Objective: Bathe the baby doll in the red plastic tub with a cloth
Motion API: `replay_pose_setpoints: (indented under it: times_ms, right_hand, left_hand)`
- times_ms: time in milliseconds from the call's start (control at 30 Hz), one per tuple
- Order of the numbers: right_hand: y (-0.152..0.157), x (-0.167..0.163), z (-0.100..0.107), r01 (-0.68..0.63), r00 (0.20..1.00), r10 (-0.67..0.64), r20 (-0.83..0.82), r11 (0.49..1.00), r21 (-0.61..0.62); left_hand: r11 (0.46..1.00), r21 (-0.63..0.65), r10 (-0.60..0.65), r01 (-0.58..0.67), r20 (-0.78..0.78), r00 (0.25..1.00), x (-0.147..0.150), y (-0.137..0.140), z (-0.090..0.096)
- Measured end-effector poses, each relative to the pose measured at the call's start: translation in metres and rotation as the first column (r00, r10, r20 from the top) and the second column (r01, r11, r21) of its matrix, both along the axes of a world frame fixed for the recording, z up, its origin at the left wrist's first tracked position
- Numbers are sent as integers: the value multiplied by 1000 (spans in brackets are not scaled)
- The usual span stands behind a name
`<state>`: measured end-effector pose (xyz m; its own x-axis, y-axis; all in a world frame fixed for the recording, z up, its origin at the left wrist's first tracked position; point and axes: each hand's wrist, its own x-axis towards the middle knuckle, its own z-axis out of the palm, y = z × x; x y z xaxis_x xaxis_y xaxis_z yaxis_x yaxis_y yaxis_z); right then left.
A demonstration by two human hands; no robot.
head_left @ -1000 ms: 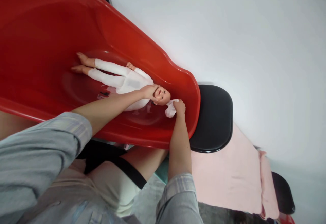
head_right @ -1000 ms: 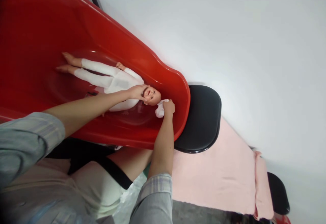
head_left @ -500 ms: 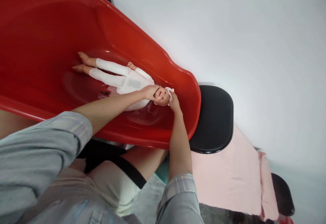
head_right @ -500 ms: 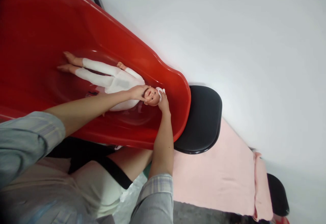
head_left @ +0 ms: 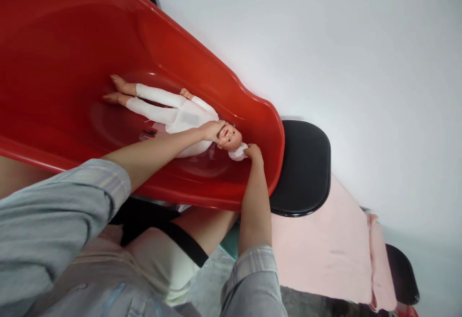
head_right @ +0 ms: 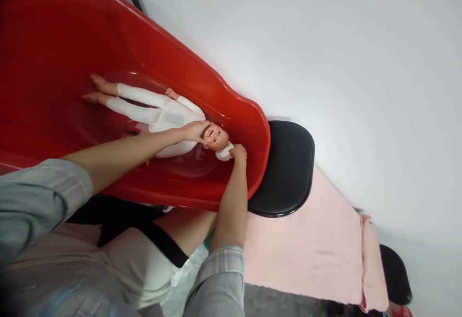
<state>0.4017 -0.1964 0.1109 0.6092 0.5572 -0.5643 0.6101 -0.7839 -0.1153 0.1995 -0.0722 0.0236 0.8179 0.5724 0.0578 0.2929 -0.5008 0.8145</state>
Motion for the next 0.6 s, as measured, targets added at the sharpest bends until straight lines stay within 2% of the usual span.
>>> replay_pose_setpoints:
  times_ms: [100,167,233,333,400,500,600]
  right_hand:
    - [-3,1,27,14,983,-49,180,982,190]
    - [-8,-2,37,-53,979,-15,205,944,325]
    - [-11,-6,38,-133,984,74,162,910,392]
    - [-9,-15,28,-245,968,246,48,889,387]
    - [-4,-19,20,-304,948,318,9,894,328]
    - [3,-23,10,-349,933,359,4,905,241]
    - [5,-26,2,-342,938,346,8,923,179]
  left_hand:
    - [1000,7,14,-14,-23,1000,0,-1,2]
    - [1000,24,16,-16,-32,999,-1,-1,3]
    - [999,40,15,-13,-38,999,-1,-1,3]
    - [999,36,13,-11,-54,998,-1,-1,2]
    - [1000,29,8,-7,-44,999,-1,-1,2]
    - [1000,22,2,-2,-16,1000,-1,-2,4]
    - [999,35,0,2,-41,999,-2,-2,6]
